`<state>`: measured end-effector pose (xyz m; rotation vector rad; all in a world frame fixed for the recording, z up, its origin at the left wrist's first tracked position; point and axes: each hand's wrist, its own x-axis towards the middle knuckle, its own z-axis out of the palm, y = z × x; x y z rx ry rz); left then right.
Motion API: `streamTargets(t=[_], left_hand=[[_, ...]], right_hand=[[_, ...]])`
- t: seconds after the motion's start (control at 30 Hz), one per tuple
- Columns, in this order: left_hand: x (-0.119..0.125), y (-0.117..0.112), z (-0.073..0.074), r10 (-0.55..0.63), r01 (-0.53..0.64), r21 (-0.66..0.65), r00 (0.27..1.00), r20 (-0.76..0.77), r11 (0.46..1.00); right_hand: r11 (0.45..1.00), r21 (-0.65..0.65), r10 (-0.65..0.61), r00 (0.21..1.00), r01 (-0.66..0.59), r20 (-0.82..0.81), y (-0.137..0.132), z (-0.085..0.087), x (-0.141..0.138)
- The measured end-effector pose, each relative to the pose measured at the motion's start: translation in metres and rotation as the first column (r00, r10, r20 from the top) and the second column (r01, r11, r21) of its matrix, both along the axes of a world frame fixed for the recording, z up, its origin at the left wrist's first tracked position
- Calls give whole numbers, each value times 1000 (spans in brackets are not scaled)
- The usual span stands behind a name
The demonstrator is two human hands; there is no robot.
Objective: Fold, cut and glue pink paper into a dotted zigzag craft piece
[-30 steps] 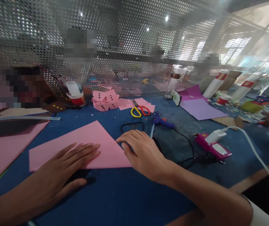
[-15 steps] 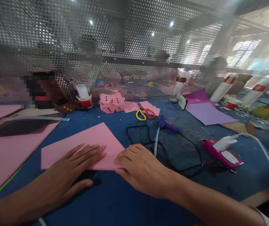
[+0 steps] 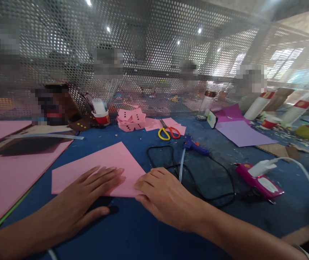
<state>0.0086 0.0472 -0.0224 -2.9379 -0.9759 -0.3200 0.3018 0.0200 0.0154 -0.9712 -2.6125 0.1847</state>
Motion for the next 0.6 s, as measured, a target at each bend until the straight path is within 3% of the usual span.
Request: streamTargets(t=[0.27, 0.47, 0.6], left_hand=[[1, 0, 2, -9, 9, 5, 1000, 28, 1000], [1, 1, 2, -14, 14, 3, 1000, 0, 1000], [0, 3, -1, -16, 16, 21, 1000, -2, 1000]], right_hand=[[999, 1, -50, 997, 50, -56, 3, -2, 4], [983, -5, -185, 975, 186, -125, 9, 12, 18], [983, -61, -179, 981, 175, -77, 2, 19, 31]])
